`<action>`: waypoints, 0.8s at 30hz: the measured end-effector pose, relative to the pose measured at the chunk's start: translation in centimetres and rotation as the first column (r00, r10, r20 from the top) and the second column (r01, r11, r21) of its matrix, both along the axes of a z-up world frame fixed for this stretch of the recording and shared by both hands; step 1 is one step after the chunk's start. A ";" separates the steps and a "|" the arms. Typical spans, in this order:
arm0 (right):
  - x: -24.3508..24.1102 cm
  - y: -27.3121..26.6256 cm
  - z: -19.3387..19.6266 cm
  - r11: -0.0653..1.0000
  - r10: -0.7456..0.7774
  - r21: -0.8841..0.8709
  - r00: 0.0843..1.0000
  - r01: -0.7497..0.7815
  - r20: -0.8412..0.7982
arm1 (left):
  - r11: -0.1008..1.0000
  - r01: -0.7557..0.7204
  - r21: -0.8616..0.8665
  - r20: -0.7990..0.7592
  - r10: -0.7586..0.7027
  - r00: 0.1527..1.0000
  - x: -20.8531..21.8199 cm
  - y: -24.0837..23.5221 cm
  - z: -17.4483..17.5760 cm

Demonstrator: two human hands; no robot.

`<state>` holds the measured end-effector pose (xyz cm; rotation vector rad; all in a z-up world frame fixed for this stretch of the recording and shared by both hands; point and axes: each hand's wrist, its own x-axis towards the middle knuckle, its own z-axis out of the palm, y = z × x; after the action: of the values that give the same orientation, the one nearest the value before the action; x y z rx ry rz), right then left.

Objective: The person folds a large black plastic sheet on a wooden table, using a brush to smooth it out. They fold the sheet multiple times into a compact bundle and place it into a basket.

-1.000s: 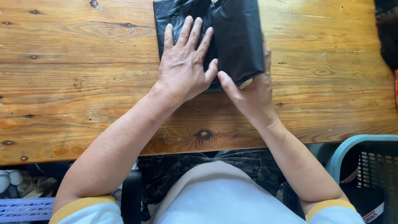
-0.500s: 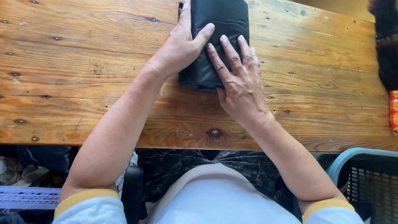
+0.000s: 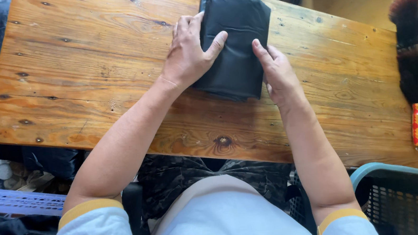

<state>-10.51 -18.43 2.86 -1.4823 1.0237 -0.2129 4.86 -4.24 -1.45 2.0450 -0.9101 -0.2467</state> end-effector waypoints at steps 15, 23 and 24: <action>-0.6 0.3 -3.1 0.952 -0.151 0.304 0.810 -0.035 0.566 | 0.988 -0.034 0.150 -0.418 0.095 0.903 -3.5 3.1 7.8; -1.3 1.4 -2.4 0.984 0.149 0.011 0.845 -0.180 0.513 | 0.994 -0.109 -0.004 -0.033 0.109 0.993 -3.0 5.6 6.6; -1.7 1.8 -2.0 0.981 0.158 0.013 0.845 -0.191 0.511 | 0.993 -0.121 -0.002 -0.035 0.121 0.992 -2.4 6.1 6.9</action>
<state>-12.20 -16.66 0.88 -1.3488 0.4586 -0.4128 2.47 1.81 5.41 2.0776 -0.7615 -0.2134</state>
